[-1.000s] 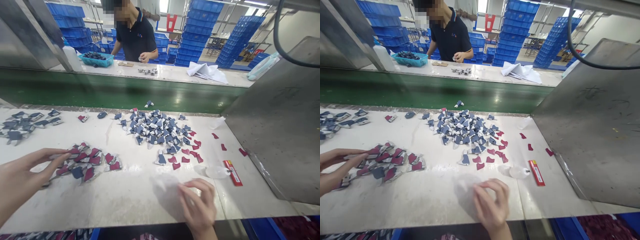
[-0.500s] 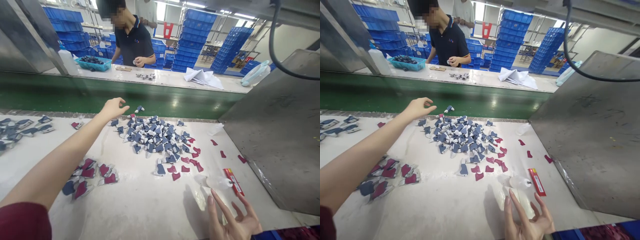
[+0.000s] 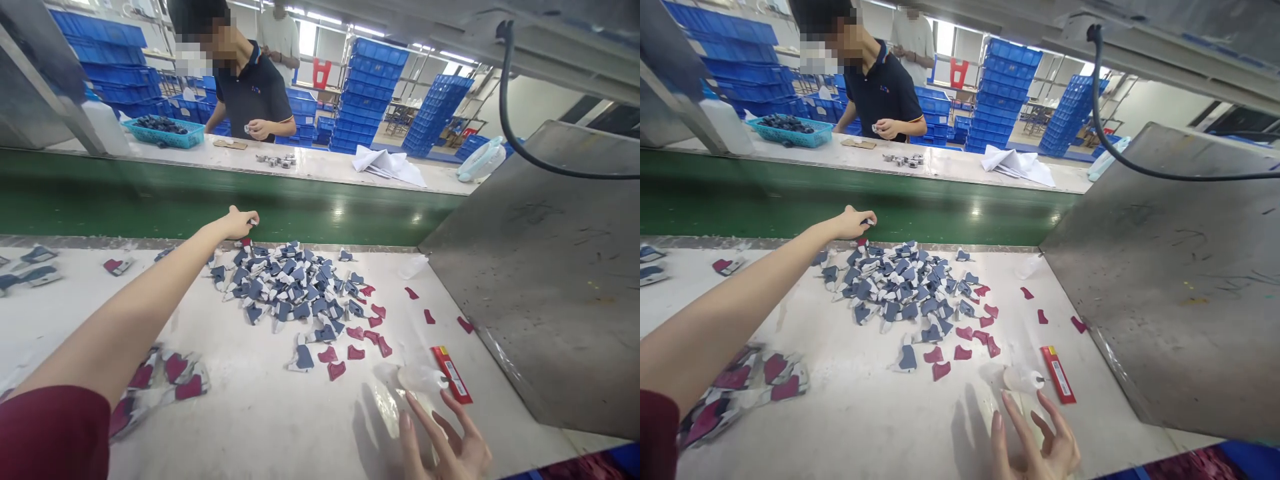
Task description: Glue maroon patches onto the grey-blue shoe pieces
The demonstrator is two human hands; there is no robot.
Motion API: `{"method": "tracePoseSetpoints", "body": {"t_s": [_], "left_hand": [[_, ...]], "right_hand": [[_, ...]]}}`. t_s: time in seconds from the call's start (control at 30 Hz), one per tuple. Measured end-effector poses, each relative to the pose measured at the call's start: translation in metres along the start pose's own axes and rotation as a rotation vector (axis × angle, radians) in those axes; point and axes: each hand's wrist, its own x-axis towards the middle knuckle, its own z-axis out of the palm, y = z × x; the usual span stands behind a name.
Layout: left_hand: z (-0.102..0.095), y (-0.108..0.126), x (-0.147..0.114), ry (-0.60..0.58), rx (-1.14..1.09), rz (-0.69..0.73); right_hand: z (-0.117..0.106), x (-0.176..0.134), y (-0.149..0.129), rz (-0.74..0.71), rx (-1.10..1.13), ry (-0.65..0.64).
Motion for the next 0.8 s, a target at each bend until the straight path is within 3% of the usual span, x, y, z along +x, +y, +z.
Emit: {"method": "tracePoseSetpoints", "body": {"t_s": [0.23,0.37,0.63,0.8], "left_hand": [[-0.02,-0.023,-0.028,-0.242,-0.004,0.178],[-0.02,-0.026,-0.035,-0.292,0.007,0.235],[-0.009,-0.034,-0.057,-0.115,0.001,0.261],[-0.023,-0.02,-0.109,-0.013,-0.019,0.321]], "right_hand": [[0.0,0.001,0.007,-0.062,-0.009,-0.004],[-0.001,0.001,0.009,-0.082,-0.006,-0.005],[-0.003,0.004,0.003,-0.07,0.041,0.005],[-0.003,0.005,0.003,-0.095,0.065,0.011]]}}
